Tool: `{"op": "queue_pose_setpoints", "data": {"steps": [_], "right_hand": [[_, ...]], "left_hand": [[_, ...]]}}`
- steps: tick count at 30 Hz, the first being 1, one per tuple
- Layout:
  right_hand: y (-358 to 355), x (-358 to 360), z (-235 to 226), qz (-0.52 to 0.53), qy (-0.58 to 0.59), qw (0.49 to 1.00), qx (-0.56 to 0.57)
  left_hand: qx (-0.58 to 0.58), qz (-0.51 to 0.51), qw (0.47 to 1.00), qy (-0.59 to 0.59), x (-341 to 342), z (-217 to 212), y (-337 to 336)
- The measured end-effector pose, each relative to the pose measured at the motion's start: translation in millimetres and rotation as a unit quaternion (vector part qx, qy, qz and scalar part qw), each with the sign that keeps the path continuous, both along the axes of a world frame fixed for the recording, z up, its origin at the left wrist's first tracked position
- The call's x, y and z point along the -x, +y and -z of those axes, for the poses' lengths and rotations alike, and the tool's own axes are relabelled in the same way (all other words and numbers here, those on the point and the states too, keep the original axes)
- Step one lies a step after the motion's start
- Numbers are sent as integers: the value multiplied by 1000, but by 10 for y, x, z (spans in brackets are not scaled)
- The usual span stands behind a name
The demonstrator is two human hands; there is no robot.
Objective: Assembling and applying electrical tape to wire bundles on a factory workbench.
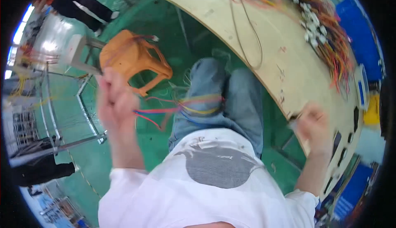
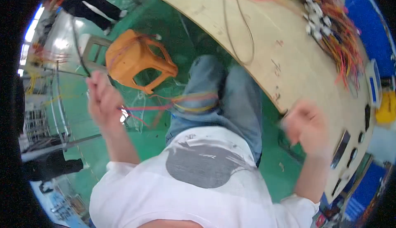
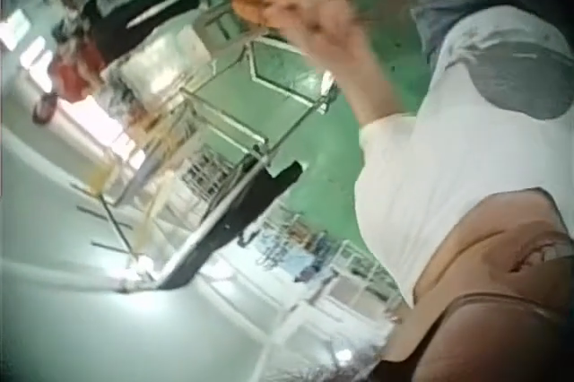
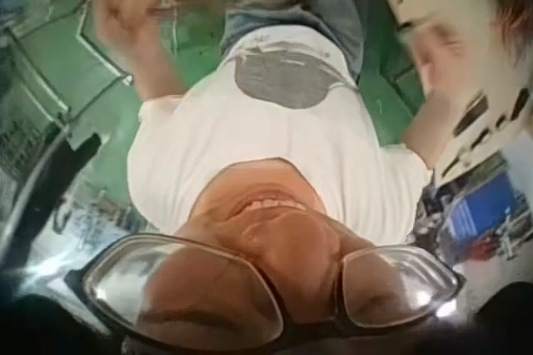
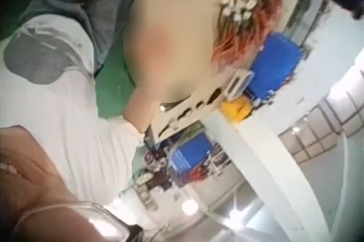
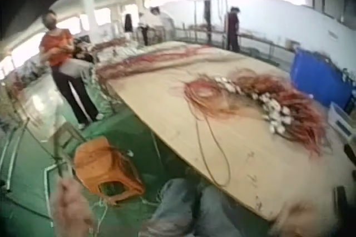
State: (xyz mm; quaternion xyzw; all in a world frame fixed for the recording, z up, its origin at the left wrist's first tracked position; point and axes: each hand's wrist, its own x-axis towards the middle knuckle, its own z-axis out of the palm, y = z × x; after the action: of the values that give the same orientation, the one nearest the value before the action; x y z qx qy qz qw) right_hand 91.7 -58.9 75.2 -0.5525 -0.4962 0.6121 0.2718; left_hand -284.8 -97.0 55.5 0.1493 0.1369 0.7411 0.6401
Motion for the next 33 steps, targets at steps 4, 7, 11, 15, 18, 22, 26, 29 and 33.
{"op": "queue_pose_setpoints", "data": {"steps": [4,7,11,15,18,22,26,29,33], "right_hand": [[467,-92,146,118,-316,894,-294],[614,-125,272,95,-486,823,-279],[740,-419,564,-37,-649,634,-420],[556,-190,509,-24,-610,568,-552],[166,356,521,81,-219,941,-247],[55,802,1644,49,90,982,160],[228,1191,2703,194,257,884,338],[291,1452,2844,187,199,851,450],[279,1447,2993,202,197,856,433]], "left_hand": [[112,-110,898,412,-202,192,162],[184,-14,834,521,-146,433,185],[238,-2,774,587,-166,687,331],[183,56,736,649,-464,1009,426],[114,26,664,739,-709,1474,409],[-59,20,459,886,-911,1915,197],[-77,65,404,909,-938,1985,18],[-88,55,389,915,-882,1973,-55],[-83,47,447,889,-832,1905,-14]]}}
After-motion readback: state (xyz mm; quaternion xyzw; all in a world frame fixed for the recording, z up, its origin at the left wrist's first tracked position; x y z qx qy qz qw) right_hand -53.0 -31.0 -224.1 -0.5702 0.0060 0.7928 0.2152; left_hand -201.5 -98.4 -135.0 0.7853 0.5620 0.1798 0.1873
